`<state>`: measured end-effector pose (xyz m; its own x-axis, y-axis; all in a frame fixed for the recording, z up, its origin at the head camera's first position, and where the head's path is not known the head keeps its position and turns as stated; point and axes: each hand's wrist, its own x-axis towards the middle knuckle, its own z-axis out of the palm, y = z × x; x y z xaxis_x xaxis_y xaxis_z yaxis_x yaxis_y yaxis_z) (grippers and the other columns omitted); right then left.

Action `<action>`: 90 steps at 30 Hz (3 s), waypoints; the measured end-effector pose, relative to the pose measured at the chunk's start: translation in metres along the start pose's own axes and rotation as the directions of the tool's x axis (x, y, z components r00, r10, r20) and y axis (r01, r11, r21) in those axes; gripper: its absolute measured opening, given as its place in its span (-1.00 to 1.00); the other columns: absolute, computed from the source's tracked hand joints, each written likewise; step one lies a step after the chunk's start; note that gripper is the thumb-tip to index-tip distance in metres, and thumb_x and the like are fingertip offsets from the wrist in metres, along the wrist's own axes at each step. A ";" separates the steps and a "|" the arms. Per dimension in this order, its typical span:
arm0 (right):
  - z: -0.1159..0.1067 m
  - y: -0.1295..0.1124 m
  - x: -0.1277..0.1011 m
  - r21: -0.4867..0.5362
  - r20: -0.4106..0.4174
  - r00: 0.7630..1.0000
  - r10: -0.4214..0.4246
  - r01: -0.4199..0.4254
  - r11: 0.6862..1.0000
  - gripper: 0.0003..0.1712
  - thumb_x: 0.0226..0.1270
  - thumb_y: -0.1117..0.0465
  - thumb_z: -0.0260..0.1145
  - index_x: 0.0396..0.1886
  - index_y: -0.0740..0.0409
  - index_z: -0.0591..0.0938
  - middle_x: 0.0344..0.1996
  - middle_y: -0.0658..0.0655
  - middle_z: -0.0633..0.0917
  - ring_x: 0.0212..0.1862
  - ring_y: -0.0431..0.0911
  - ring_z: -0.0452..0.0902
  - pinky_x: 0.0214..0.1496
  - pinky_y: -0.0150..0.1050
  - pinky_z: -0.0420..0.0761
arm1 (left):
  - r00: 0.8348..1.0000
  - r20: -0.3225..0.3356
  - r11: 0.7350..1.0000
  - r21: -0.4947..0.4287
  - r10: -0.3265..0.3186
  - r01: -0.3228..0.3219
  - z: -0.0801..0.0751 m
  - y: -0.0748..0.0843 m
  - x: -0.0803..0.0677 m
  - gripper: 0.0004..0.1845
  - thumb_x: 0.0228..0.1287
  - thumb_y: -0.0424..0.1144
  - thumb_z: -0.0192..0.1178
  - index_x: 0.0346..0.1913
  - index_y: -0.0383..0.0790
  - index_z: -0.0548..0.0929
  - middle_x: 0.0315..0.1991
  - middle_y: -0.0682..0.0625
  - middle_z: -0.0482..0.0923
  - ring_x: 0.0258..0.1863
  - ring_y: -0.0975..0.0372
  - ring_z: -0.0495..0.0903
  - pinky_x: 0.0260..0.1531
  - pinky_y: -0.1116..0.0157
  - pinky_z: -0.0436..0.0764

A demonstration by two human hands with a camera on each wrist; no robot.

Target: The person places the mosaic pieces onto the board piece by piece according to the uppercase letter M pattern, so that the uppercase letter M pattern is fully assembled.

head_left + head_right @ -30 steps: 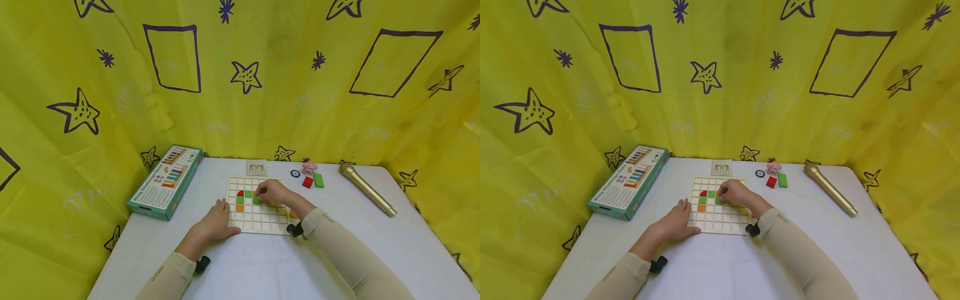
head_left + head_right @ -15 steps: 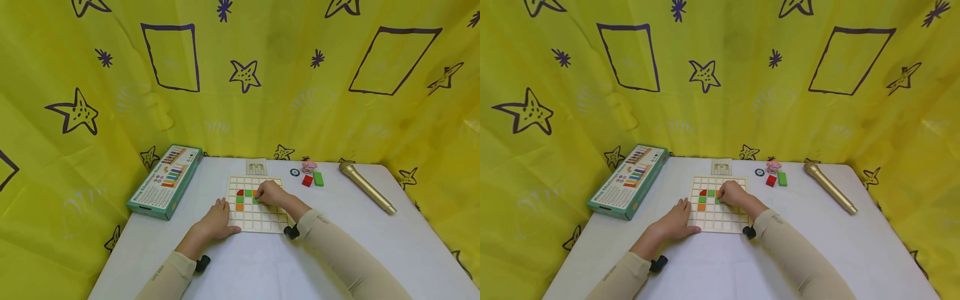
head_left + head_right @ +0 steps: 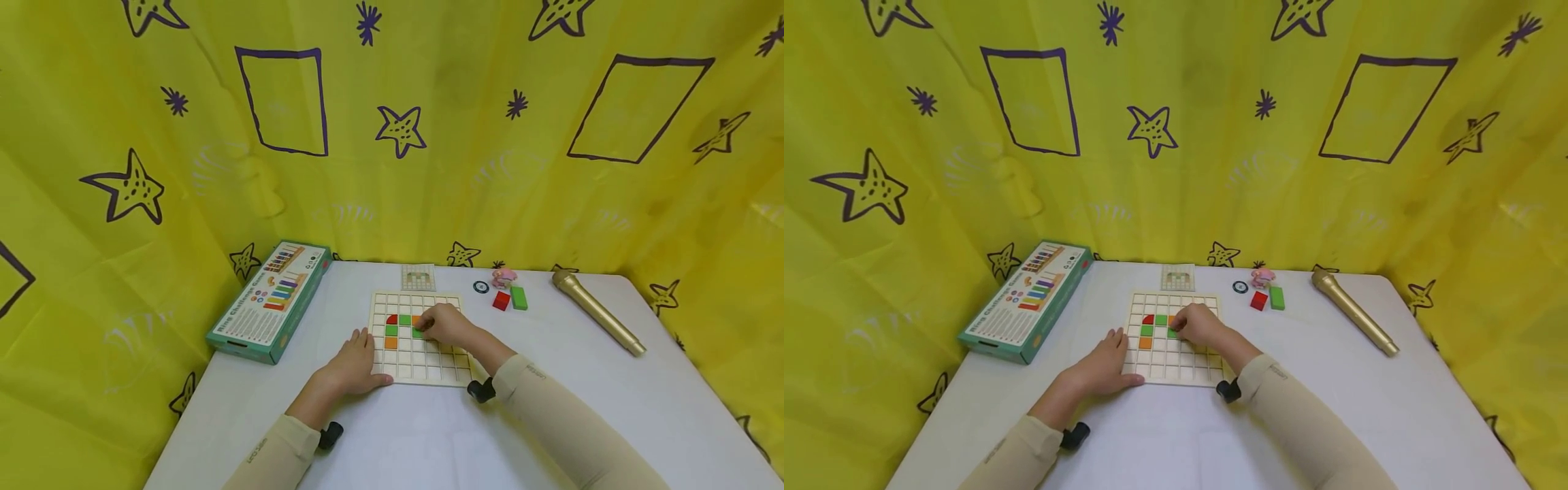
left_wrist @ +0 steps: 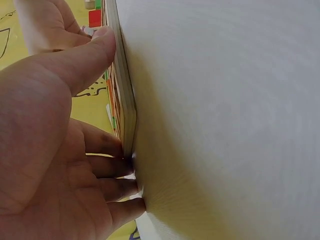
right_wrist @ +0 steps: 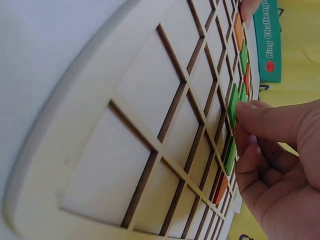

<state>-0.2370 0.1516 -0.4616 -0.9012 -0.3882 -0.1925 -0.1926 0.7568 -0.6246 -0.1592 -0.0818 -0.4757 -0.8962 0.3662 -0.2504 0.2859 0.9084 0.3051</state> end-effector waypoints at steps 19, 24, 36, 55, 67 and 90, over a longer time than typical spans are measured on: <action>-0.029 0.029 -0.052 0.051 0.003 0.999 0.033 -0.033 0.998 -0.93 0.27 0.27 0.47 -0.26 0.06 0.77 -0.35 0.01 0.64 -0.26 -0.05 0.45 -0.27 -0.24 0.50 | 1.000 -0.008 1.000 -0.011 0.012 -0.012 0.002 -0.001 0.001 0.10 0.26 0.25 0.30 0.49 -0.58 0.13 0.54 -0.41 -0.02 0.55 -0.19 -0.05 0.47 -0.03 0.11; -0.035 0.038 -0.068 0.069 0.027 0.998 0.054 -0.056 0.996 -0.93 0.26 0.27 0.48 -0.26 0.08 0.77 -0.39 0.03 0.62 -0.30 -0.07 0.45 -0.34 -0.26 0.49 | 1.000 -0.005 1.000 -0.008 0.014 -0.014 0.002 0.001 0.000 0.10 0.27 0.25 0.29 0.49 -0.58 0.12 0.54 -0.41 -0.02 0.55 -0.19 -0.05 0.47 -0.03 0.11; -0.038 0.058 -0.102 0.060 0.022 0.998 0.064 -0.066 0.996 -0.89 0.24 0.30 0.47 -0.24 0.08 0.76 -0.30 -0.01 0.66 -0.25 -0.05 0.43 -0.24 -0.22 0.50 | 1.000 -0.001 1.000 -0.026 0.002 -0.002 0.003 -0.001 0.002 0.12 0.25 0.26 0.30 0.50 -0.56 0.10 0.56 -0.38 -0.04 0.56 -0.17 -0.07 0.48 -0.02 0.08; -0.038 0.089 -0.141 0.096 0.082 0.997 -0.004 -0.004 0.995 -0.70 0.06 0.30 0.60 -0.18 0.13 0.73 -0.31 0.00 0.64 -0.30 -0.07 0.46 -0.31 -0.32 0.52 | 1.000 -0.016 0.999 -0.039 0.018 -0.018 0.003 -0.002 0.001 0.11 0.24 0.25 0.32 0.49 -0.58 0.13 0.54 -0.40 -0.02 0.54 -0.20 -0.05 0.47 -0.04 0.11; -0.032 0.097 -0.141 0.082 0.069 0.997 -0.019 0.014 0.997 -0.70 0.05 0.36 0.58 -0.20 0.14 0.72 -0.35 -0.02 0.63 -0.28 -0.06 0.47 -0.30 -0.33 0.53 | 0.999 -0.015 0.999 -0.034 0.033 -0.034 0.003 -0.003 0.000 0.11 0.25 0.25 0.30 0.48 -0.59 0.12 0.54 -0.42 -0.02 0.54 -0.21 -0.04 0.46 -0.06 0.12; -0.041 0.097 -0.133 0.118 0.043 0.999 -0.010 0.005 0.993 -0.86 0.21 0.34 0.48 -0.29 0.14 0.67 -0.40 -0.01 0.62 -0.29 -0.06 0.50 -0.27 -0.33 0.55 | 1.000 0.001 0.999 -0.020 0.025 -0.025 0.005 -0.004 0.002 0.11 0.26 0.27 0.28 0.50 -0.58 0.10 0.55 -0.41 -0.03 0.55 -0.20 -0.06 0.47 -0.03 0.10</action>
<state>-0.1517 0.2981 -0.4659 -0.8816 -0.4181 -0.2190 -0.1495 0.6875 -0.7107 -0.1600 -0.0842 -0.4823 -0.8883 0.3892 -0.2438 0.3016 0.8947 0.3294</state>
